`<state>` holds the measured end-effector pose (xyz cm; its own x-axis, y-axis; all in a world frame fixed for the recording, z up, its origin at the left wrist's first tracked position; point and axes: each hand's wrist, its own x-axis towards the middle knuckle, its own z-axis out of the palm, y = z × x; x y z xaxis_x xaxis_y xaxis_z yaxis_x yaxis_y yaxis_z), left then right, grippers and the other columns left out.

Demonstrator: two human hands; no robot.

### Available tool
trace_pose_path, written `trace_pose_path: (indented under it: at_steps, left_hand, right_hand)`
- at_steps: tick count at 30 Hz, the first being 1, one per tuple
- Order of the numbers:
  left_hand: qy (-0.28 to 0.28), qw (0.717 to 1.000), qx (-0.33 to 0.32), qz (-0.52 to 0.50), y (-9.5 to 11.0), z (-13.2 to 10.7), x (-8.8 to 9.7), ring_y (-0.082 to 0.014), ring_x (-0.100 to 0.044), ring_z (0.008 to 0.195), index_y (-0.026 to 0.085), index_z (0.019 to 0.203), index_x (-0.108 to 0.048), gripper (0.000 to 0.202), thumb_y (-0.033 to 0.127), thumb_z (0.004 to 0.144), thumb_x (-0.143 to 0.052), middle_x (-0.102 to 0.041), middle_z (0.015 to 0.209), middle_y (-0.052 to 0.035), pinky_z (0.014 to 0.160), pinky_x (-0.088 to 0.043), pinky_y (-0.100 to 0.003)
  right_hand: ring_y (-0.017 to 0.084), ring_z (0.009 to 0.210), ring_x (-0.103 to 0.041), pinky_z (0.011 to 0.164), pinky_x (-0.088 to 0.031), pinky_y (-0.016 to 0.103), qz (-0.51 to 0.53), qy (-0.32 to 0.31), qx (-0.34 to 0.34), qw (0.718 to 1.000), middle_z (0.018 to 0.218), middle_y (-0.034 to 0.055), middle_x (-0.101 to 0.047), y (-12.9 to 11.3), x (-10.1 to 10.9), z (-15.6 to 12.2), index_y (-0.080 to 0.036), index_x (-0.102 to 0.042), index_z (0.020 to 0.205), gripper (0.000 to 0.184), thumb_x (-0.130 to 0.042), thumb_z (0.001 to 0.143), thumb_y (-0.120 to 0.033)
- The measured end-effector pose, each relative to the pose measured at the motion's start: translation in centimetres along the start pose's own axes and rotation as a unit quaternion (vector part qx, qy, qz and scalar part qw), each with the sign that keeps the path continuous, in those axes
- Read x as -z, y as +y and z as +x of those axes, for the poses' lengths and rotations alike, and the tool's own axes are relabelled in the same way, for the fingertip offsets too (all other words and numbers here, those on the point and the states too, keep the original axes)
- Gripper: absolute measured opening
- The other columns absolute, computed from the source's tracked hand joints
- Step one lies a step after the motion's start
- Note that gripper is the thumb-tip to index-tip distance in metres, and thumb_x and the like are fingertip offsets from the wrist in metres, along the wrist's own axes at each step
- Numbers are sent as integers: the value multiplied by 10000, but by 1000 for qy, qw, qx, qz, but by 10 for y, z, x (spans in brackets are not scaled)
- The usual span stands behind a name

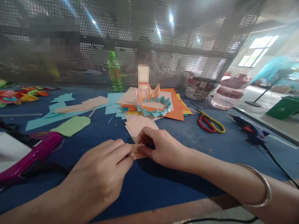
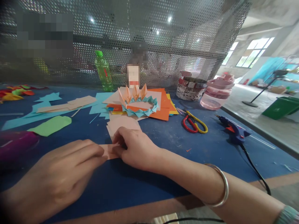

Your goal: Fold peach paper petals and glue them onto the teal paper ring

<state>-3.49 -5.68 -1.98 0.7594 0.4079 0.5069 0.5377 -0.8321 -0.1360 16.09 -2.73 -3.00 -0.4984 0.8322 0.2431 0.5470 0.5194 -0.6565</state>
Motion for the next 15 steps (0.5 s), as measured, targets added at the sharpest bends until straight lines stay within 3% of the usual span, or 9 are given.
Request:
trace_pose_path:
  at_steps: [3, 8, 11, 15]
  left_hand:
    - [-11, 1000, -12, 10, -1, 0, 2, -206, -572, 737, 144, 795, -685, 337, 12, 826, -377, -652, 788, -74, 610, -466, -343]
    - [6, 1000, -13, 13, 0, -3, 6, -219, -571, 842, 146, 861, -681, 319, 18, 849, -389, -656, 870, -78, 701, -471, -354]
    - [20, 1000, 6, 0, 1, -4, 7, -214, -568, 907, 136, 947, -665, 311, 3, 857, -399, -657, 920, -75, 782, -466, -353]
    - [14, 1000, 11, 1, -1, -4, 8, -207, -580, 905, 157, 941, -661, 321, 11, 861, -386, -668, 932, -62, 779, -467, -345]
  right_hand:
    - [71, 614, -524, 579, -381, 176, 57, 9, 8, 998, 683, -63, -572, -3, 1, -2, -188, -545, 987, 249, -552, 756, -96]
    - [78, 720, -589, 686, -442, 184, 93, 15, 2, 996, 783, -31, -671, -8, 4, -5, -176, -639, 805, 219, -445, 794, -75]
    - [108, 864, -630, 796, -468, 221, 106, 33, -2, 994, 931, -9, -709, -6, 4, -7, -189, -681, 930, 312, -434, 793, -58]
    - [124, 888, -648, 813, -482, 238, 63, 45, 38, 996, 1005, 8, -718, 3, 2, -9, -201, -687, 1037, 366, -498, 773, -33]
